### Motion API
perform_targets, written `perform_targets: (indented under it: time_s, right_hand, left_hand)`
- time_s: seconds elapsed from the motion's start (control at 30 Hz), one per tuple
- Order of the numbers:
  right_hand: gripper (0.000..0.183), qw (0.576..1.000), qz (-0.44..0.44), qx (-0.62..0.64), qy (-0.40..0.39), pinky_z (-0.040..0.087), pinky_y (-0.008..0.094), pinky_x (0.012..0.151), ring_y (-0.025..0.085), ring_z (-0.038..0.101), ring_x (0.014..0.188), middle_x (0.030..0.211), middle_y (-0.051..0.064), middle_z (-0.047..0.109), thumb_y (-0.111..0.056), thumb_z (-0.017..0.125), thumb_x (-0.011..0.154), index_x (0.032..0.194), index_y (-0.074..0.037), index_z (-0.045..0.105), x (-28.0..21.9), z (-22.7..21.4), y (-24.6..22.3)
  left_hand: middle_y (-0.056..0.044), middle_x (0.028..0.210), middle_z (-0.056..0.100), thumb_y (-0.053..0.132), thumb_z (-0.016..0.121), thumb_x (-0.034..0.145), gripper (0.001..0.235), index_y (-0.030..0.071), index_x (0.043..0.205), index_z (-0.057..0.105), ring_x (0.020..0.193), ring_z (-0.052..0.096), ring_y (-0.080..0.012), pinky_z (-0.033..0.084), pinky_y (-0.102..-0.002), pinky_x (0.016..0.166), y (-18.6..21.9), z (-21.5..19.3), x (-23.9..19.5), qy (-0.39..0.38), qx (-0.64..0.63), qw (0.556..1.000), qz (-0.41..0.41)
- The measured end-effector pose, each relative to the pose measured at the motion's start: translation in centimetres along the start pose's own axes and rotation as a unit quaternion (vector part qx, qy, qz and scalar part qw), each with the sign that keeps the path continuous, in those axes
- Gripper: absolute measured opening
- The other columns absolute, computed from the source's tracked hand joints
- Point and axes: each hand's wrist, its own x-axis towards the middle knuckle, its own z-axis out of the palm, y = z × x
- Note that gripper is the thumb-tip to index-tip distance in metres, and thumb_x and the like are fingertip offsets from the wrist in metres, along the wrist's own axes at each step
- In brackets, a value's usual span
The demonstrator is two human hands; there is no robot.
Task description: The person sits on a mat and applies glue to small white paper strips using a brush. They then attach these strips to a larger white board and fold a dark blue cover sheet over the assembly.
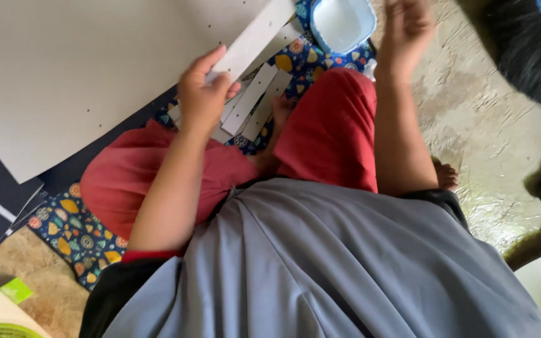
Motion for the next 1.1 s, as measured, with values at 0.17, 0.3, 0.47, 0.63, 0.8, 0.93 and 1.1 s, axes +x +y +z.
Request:
perform_targets:
  time_s: [0.17, 0.3, 0.47, 0.63, 0.8, 0.93, 1.1]
  right_hand:
    - [0.006, 0.971, 0.175, -0.163, 0.001, 0.055, 0.02, 0.068, 0.006, 0.068, 0.081, 0.089, -0.001, 0.076, -0.015, 0.076, 0.094, 0.097, -0.011, 0.08, -2.0, -2.2, 11.3]
    - [0.031, 0.939, 0.269, -0.213, 0.02, 0.065, 0.023, 0.085, 0.008, 0.079, 0.095, 0.106, 0.002, 0.085, -0.022, 0.074, 0.084, 0.111, -0.011, 0.082, -1.5, -3.5, 18.5]
    - [0.037, 0.909, 0.257, -0.328, -0.029, 0.054, 0.035, 0.094, 0.023, 0.068, 0.122, 0.129, 0.01, 0.073, -0.028, 0.072, 0.08, 0.11, -0.008, 0.077, -1.8, -4.9, 20.6]
    - [0.053, 0.906, 0.258, -0.327, 0.077, 0.062, 0.03, 0.09, 0.017, 0.078, 0.106, 0.125, 0.005, 0.077, -0.024, 0.075, 0.088, 0.138, -0.012, 0.062, -2.3, -4.8, 18.9]
    - [0.022, 0.933, -0.172, -0.314, 0.015, 0.067, 0.032, 0.078, 0.025, 0.074, 0.101, 0.11, 0.013, 0.074, 0.015, 0.061, 0.09, 0.1, -0.003, 0.071, -2.5, -1.0, 12.1]
    - [0.021, 0.928, -0.225, -0.253, -0.155, 0.055, 0.04, 0.082, 0.031, 0.068, 0.094, 0.108, 0.014, 0.072, 0.011, 0.061, 0.099, 0.113, -0.001, 0.071, -3.7, 1.6, 7.6]
    - [0.018, 0.919, -0.164, -0.221, -0.282, 0.06, 0.038, 0.079, 0.028, 0.076, 0.087, 0.099, 0.002, 0.077, -0.001, 0.076, 0.091, 0.102, -0.015, 0.082, -5.5, 5.3, 6.8]
  left_hand:
    - [-0.015, 0.14, 0.065, 0.001, 0.062, 0.095, 0.047, 0.014, 0.14, 0.06, 0.085, 0.077, -0.0131, 0.065, -0.016, 0.061, -6.7, 4.5, 3.9, -0.019, 0.002, 0.987, -0.16]
    - [-0.009, 0.139, 0.067, 0.002, 0.064, 0.093, 0.042, 0.01, 0.135, 0.065, 0.071, 0.075, -0.0141, 0.058, -0.023, 0.052, -13.6, 6.6, 6.3, -0.005, -0.021, 0.982, -0.189]
    - [-0.012, 0.12, 0.072, 0.033, 0.062, 0.097, 0.037, 0.01, 0.125, 0.072, 0.108, 0.068, -0.0347, 0.055, -0.048, 0.082, -14.1, 4.9, 5.7, -0.058, 0.35, 0.935, -0.016]
    - [-0.012, 0.081, 0.067, 0.02, 0.062, 0.095, 0.019, 0.01, 0.087, 0.075, 0.061, 0.065, -0.036, 0.046, -0.049, 0.046, -16.2, 2.0, 8.0, 0.038, 0.522, 0.826, 0.211]
    - [-0.019, 0.13, 0.063, 0.018, 0.087, 0.079, 0.038, 0.006, 0.112, 0.073, 0.115, 0.056, -0.0399, 0.048, -0.053, 0.09, -17.5, -3.9, 14.0, 0.061, 0.585, 0.777, 0.224]
    - [-0.013, 0.111, 0.065, 0.024, 0.088, 0.082, 0.03, 0.006, 0.097, 0.07, 0.098, 0.062, -0.0353, 0.051, -0.048, 0.078, -18.5, -5.2, 14.3, 0.043, 0.568, 0.796, 0.204]
    - [-0.019, 0.123, 0.061, 0.021, 0.087, 0.085, 0.043, 0.003, 0.122, 0.074, 0.112, 0.061, -0.0403, 0.059, -0.05, 0.077, -18.4, -5.9, 13.8, 0.022, 0.542, 0.813, 0.209]
